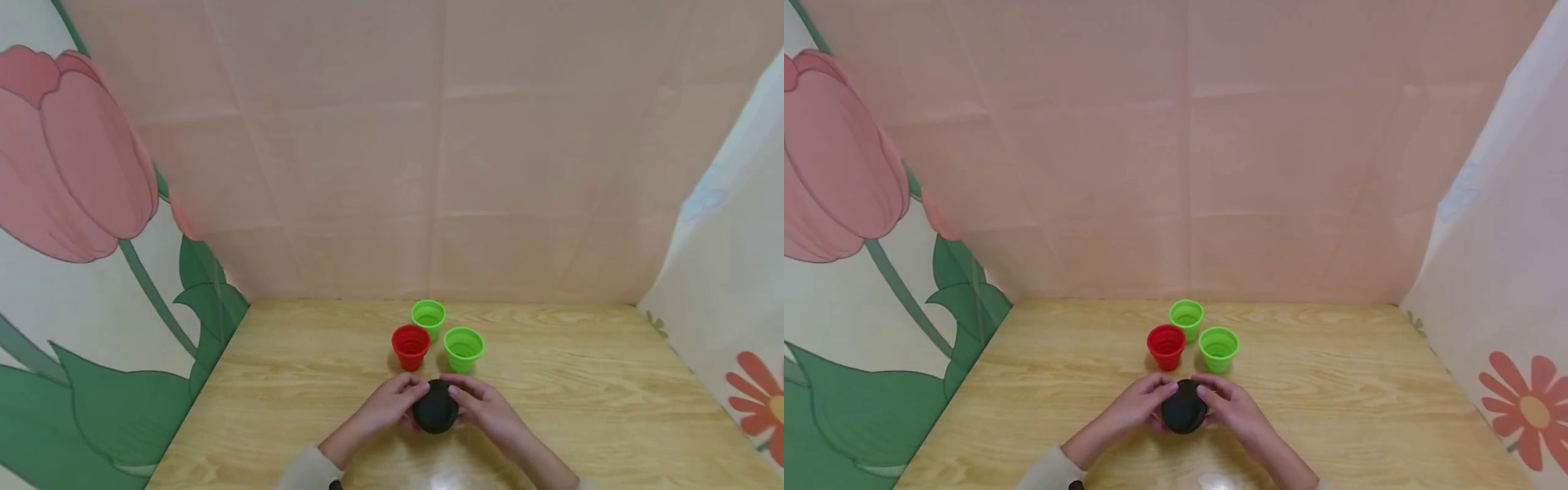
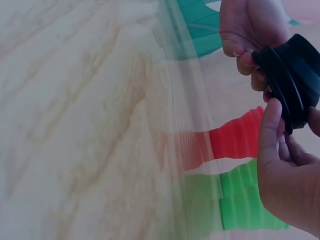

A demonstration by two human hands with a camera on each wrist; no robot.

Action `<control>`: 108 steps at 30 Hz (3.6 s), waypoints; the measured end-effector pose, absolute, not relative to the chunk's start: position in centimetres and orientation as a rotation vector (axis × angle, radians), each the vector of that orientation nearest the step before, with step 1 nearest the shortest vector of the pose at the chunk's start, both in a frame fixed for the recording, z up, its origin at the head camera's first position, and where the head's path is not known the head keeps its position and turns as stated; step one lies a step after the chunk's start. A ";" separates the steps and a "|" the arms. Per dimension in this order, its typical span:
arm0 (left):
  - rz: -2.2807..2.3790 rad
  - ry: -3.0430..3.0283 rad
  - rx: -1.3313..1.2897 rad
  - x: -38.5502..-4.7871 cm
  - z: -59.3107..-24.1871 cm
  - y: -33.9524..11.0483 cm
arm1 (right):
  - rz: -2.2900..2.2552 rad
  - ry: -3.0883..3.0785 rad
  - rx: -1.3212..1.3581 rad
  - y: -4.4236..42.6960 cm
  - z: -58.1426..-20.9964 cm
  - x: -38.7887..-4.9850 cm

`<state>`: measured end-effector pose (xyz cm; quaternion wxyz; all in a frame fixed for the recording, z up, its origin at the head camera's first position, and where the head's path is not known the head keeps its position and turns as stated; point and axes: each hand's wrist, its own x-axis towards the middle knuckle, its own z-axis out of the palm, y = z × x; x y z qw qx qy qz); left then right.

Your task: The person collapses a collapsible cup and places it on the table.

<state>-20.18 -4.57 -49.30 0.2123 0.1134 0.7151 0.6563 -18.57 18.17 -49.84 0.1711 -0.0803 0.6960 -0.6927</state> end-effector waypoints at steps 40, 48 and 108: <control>1.601 2.276 0.532 -21.6 -48.2 -5.3 | -1.835 2.249 -0.365 17.5 -49.0 -19.6; 1.737 2.158 0.500 -21.4 -48.7 -5.4 | -1.875 2.184 -0.345 17.5 -48.8 -19.6; 1.713 2.012 0.462 -22.0 -48.2 -4.9 | -1.796 2.352 -0.438 18.1 -48.5 -19.2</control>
